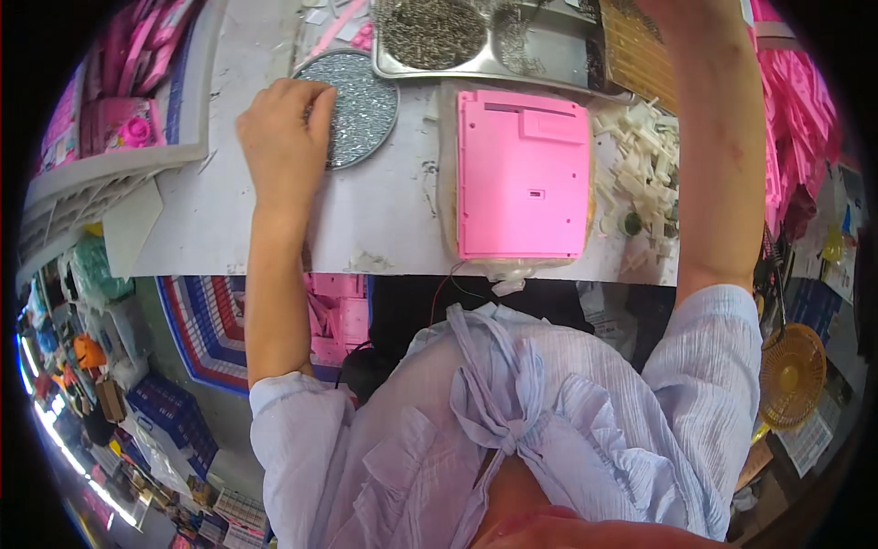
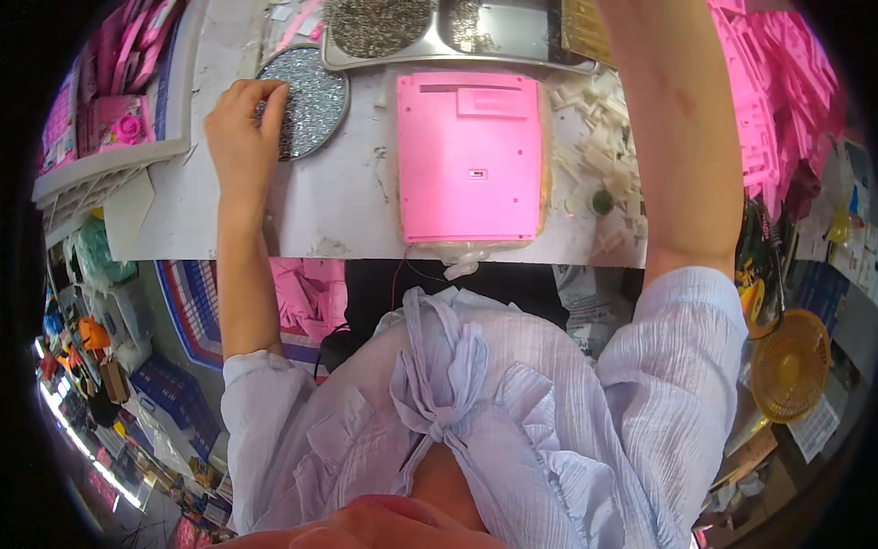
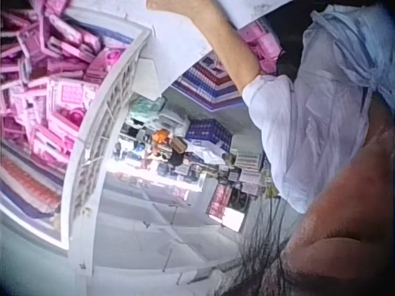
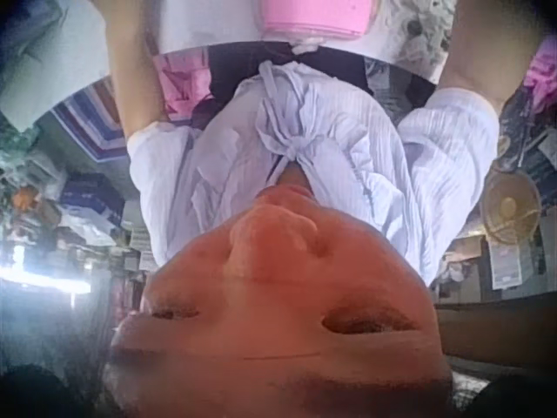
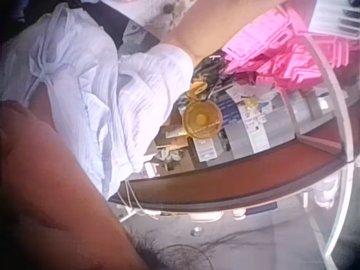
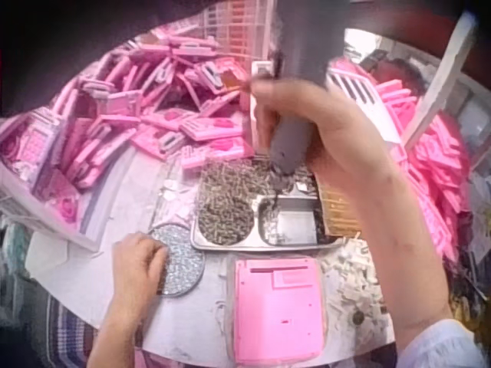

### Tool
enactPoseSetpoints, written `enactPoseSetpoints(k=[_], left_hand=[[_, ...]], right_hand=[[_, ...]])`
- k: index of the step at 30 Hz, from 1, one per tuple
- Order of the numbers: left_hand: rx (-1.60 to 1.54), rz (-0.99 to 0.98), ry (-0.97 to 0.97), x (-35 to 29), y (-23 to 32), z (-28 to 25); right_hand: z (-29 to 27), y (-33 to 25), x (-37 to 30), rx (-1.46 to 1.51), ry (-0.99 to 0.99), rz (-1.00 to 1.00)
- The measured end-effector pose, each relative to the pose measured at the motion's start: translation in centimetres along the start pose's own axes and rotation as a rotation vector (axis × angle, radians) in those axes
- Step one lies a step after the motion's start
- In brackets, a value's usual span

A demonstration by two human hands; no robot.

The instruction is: Assembling and soldering electronic components inside a pink plastic toy housing.

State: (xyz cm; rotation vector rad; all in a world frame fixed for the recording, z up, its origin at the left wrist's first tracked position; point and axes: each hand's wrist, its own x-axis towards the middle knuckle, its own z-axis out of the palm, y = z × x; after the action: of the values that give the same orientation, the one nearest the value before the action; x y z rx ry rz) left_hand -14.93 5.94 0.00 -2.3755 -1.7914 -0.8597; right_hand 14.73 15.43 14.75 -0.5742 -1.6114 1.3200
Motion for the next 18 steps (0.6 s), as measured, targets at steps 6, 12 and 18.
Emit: enactPoseSetpoints(k=[6,12,18], left_hand=[[-0.554,0.004,-0.023,-2.2,9.0,-1.0],[-0.868,0.053,-0.027,-4.9,15.2,-1.4],[-1.007,0.004,-0.013,-5.7,16.5,-1.0]], right_hand=[[1.7,0.3,-8.4,0.314,-0.103,-0.041],[4.1,-3.8,-14.1,0.303,-0.068,-0.108],[4.5,-4.0,-15.8,0.368,0.027,-0.144]])
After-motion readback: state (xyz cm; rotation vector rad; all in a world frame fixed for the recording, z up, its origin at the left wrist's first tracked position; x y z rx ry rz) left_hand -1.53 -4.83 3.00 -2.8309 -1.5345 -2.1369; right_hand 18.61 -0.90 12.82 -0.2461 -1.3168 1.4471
